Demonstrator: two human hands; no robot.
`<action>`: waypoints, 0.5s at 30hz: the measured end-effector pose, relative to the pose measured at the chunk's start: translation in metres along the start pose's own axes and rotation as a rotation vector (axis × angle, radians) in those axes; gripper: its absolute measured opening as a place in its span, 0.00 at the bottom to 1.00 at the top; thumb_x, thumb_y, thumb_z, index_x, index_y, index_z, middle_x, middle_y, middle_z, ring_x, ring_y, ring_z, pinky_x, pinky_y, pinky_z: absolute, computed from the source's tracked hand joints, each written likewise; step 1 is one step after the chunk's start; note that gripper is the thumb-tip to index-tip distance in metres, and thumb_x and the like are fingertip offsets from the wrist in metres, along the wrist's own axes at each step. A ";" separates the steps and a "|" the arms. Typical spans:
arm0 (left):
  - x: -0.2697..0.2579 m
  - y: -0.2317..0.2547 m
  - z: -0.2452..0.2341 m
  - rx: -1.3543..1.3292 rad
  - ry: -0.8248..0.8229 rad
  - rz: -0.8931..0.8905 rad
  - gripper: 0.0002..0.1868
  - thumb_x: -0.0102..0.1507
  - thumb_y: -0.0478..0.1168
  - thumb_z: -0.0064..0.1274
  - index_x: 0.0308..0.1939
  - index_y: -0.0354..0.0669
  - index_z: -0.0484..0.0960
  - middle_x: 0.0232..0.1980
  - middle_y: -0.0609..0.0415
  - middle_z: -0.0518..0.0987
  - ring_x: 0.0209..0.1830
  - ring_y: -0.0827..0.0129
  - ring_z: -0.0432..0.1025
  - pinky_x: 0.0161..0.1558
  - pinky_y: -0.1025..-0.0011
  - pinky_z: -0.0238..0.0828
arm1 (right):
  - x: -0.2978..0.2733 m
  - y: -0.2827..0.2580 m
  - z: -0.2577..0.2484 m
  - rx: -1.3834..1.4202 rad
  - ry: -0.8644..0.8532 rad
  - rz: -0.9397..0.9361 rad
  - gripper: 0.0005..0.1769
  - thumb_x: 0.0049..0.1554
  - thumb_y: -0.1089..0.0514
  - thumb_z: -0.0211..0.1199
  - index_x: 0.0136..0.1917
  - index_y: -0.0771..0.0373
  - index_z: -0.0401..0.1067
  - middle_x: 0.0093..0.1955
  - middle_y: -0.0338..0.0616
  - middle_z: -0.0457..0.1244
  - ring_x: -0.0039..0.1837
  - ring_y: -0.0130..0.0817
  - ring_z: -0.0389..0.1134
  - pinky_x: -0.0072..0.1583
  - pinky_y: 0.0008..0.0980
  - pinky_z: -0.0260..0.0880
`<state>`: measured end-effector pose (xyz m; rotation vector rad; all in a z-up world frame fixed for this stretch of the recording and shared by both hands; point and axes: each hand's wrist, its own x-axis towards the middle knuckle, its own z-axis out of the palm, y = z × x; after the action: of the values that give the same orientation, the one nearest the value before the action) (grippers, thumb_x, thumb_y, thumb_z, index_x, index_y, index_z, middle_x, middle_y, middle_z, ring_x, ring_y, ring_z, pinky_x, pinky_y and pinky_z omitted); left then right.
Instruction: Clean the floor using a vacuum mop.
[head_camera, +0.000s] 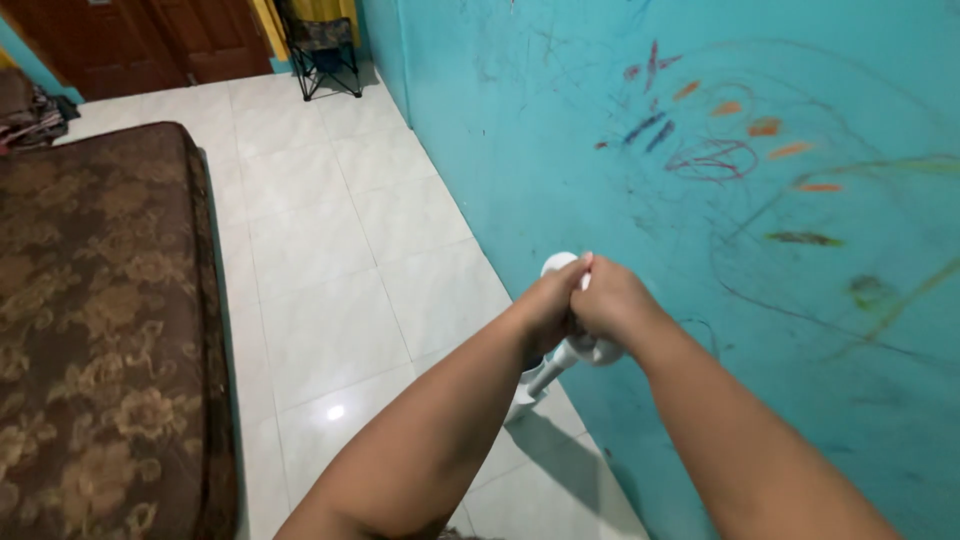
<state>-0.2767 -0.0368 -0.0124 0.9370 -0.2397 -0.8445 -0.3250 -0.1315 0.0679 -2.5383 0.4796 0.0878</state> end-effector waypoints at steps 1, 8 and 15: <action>-0.001 -0.023 0.004 -0.003 0.003 0.008 0.24 0.72 0.61 0.42 0.50 0.43 0.75 0.39 0.51 0.76 0.36 0.66 0.70 0.40 0.65 0.68 | -0.011 0.020 0.005 -0.004 -0.001 -0.008 0.21 0.54 0.55 0.61 0.60 0.63 0.73 0.51 0.58 0.70 0.53 0.53 0.73 0.55 0.46 0.73; -0.058 -0.119 0.079 -0.030 0.212 -0.106 0.25 0.69 0.59 0.42 0.53 0.40 0.74 0.41 0.46 0.77 0.38 0.57 0.72 0.41 0.59 0.70 | -0.083 0.123 0.025 0.316 -0.231 0.034 0.19 0.55 0.60 0.56 0.60 0.57 0.70 0.41 0.50 0.70 0.38 0.39 0.71 0.40 0.39 0.70; -0.045 -0.143 0.087 -0.160 0.313 0.022 0.28 0.71 0.55 0.41 0.61 0.32 0.69 0.54 0.40 0.78 0.50 0.56 0.75 0.53 0.59 0.74 | -0.068 0.139 0.021 0.326 -0.412 -0.028 0.13 0.53 0.63 0.57 0.52 0.67 0.73 0.35 0.55 0.68 0.30 0.43 0.65 0.30 0.43 0.59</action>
<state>-0.4286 -0.1014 -0.0663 0.9006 0.0870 -0.6744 -0.4367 -0.2075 -0.0096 -2.1301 0.2680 0.4726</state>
